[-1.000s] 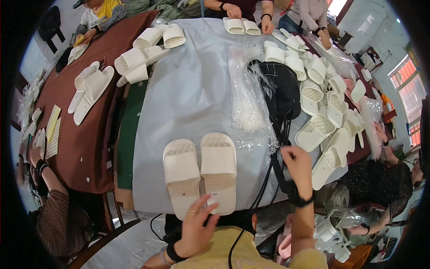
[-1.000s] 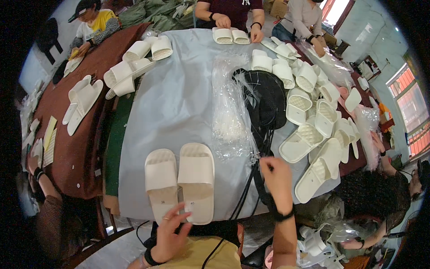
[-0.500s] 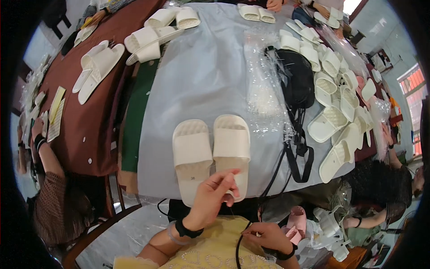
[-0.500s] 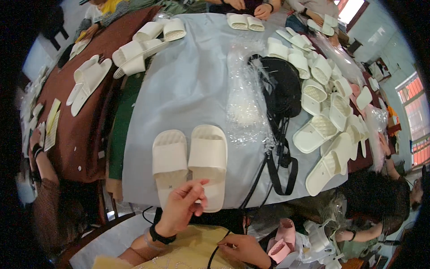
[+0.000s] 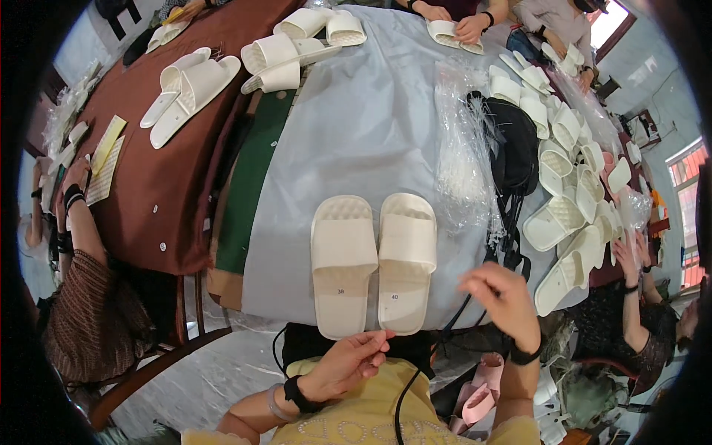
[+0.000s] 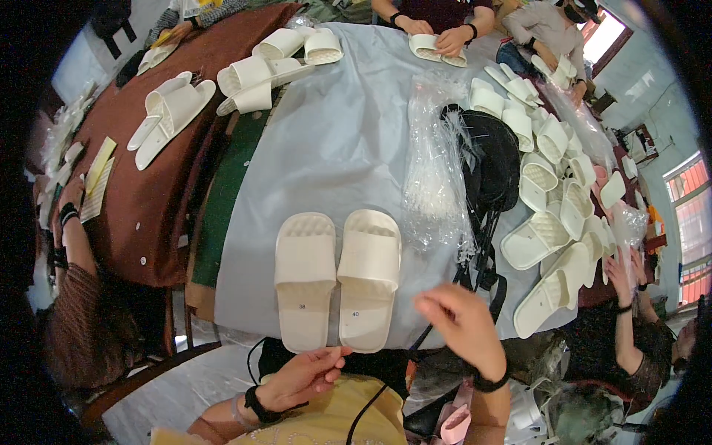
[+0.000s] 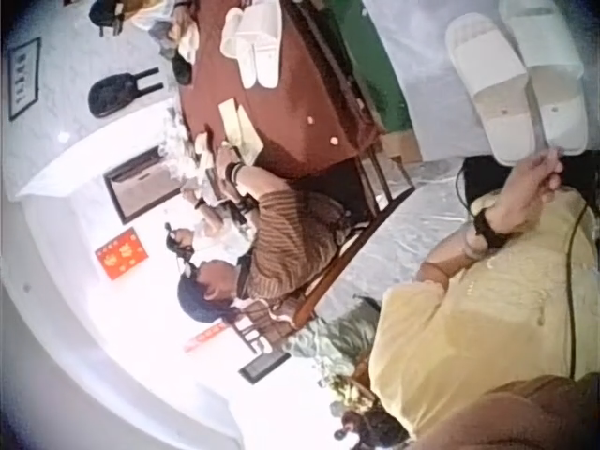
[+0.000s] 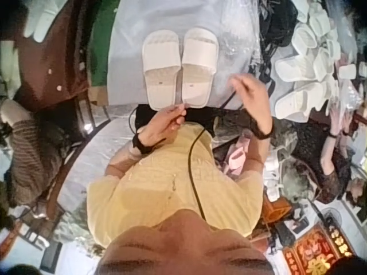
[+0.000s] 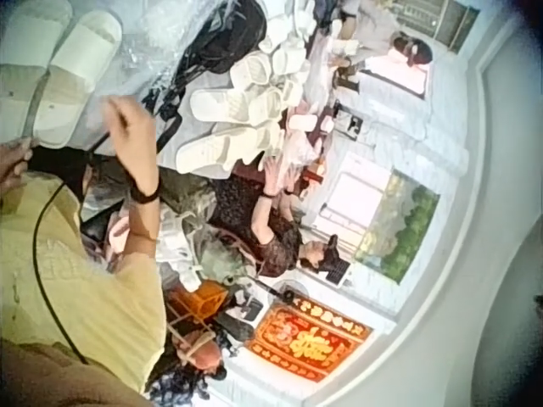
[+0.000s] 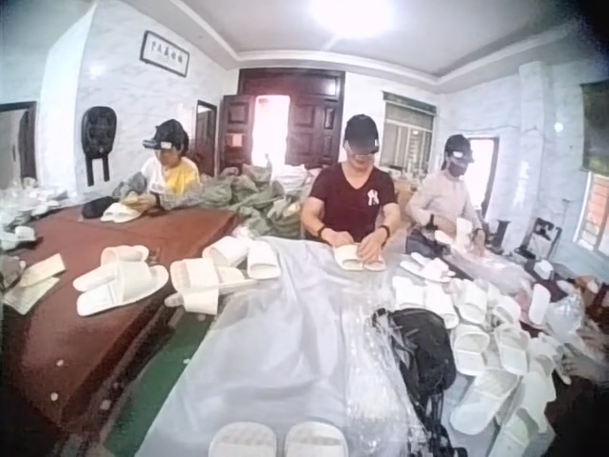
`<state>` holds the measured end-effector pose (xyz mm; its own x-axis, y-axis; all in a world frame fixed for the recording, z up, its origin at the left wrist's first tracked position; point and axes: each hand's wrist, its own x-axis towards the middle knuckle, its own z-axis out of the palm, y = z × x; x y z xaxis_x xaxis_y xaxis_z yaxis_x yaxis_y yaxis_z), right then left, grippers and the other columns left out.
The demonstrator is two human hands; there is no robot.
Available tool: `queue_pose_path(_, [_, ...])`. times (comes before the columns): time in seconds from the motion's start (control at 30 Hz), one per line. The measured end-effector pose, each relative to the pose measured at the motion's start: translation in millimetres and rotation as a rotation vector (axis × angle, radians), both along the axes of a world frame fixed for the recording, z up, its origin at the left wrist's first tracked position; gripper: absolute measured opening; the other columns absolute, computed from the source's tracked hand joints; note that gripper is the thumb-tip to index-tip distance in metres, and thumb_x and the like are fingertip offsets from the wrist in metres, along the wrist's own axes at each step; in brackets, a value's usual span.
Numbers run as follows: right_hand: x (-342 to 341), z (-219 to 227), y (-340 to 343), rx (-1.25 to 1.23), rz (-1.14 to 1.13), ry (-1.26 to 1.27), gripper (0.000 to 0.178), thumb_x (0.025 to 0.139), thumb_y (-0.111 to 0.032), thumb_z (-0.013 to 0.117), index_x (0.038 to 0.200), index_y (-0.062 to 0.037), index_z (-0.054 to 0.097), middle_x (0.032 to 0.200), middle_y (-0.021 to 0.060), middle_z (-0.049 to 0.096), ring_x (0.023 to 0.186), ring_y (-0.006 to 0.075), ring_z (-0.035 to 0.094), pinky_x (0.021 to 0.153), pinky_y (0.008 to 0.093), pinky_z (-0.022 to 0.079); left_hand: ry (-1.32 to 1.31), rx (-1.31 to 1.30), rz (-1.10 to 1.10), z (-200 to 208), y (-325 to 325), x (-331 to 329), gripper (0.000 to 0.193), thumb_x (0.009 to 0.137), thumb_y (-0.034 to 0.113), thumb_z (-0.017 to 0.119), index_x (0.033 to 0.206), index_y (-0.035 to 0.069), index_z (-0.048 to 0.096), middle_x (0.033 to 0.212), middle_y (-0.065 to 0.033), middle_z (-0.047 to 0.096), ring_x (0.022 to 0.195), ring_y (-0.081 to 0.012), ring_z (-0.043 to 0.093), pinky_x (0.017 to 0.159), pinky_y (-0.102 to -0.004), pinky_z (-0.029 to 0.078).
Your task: Manually assembling and inspecting white slippers at a manufacturing workbench.
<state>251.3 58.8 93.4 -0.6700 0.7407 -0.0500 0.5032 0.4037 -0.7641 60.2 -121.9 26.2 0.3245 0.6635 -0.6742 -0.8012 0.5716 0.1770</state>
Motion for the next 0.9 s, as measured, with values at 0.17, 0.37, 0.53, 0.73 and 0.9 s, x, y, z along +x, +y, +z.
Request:
queue_pose_path(0.17, [-38.8,3.1,47.1,0.068,0.004,-0.059,0.017,0.084,-0.016,0.059,0.093,-0.002,0.063,0.077,0.0115,0.061,0.063,0.0211,0.054,0.058,0.0297,0.043,-0.076,0.017,0.007,-10.3,26.7,9.9,0.029,0.093,0.023,0.05,0.113,0.002,0.049,0.082,0.003,0.048,0.066,-0.0049,0.043,0.05,-0.0168,0.035])
queue_pose_path(0.37, [-72.6,-60.2,93.3,-0.051,0.176,-0.047,0.026,0.085,-0.025,0.056,0.097,-0.0023,0.062,0.083,0.0143,0.063,0.069,0.0246,0.058,0.063,0.0311,0.045,-0.081,0.096,0.168,-21.2,71.4,4.2,0.019,0.093,0.02,0.049,0.103,0.004,0.051,0.081,0.0026,0.049,0.065,-0.0056,0.043,0.049,-0.0153,0.035])
queue_pose_path(0.53, [-84.7,-73.4,98.1,-0.053,0.262,-0.132,0.034,0.083,-0.031,0.057,0.098,-0.0006,0.061,0.086,0.0148,0.064,0.077,0.0253,0.06,0.069,0.035,0.046,-0.057,0.12,0.268,-24.0,95.4,7.8,0.012,0.092,0.016,0.05,0.093,0.005,0.052,0.077,0.0015,0.049,0.061,-0.0058,0.042,0.044,-0.0154,0.031])
queue_pose_path(0.73, [-93.6,-55.6,111.9,-0.719,0.262,-0.162,0.038,0.08,-0.029,0.063,0.098,0.0044,0.062,0.068,0.002,0.055,0.051,0.0081,0.044,0.043,0.0242,0.032,0.041,0.092,0.255,-27.8,103.6,16.3,0.011,0.092,0.015,0.047,0.088,0.005,0.05,0.069,0.004,0.043,0.049,-0.0029,0.035,0.039,-0.0162,0.025])
queue_pose_path(0.9, [-95.2,-58.7,115.3,-0.899,0.253,-0.209,0.035,0.08,-0.026,0.066,0.1,0.0025,0.062,0.062,-0.0035,0.046,0.045,0.004,0.031,0.04,0.0214,0.022,0.038,0.089,0.235,-28.0,105.5,16.5,0.013,0.092,0.016,0.047,0.088,0.005,0.051,0.069,0.0036,0.044,0.049,-0.0031,0.035,0.04,-0.0174,0.025])
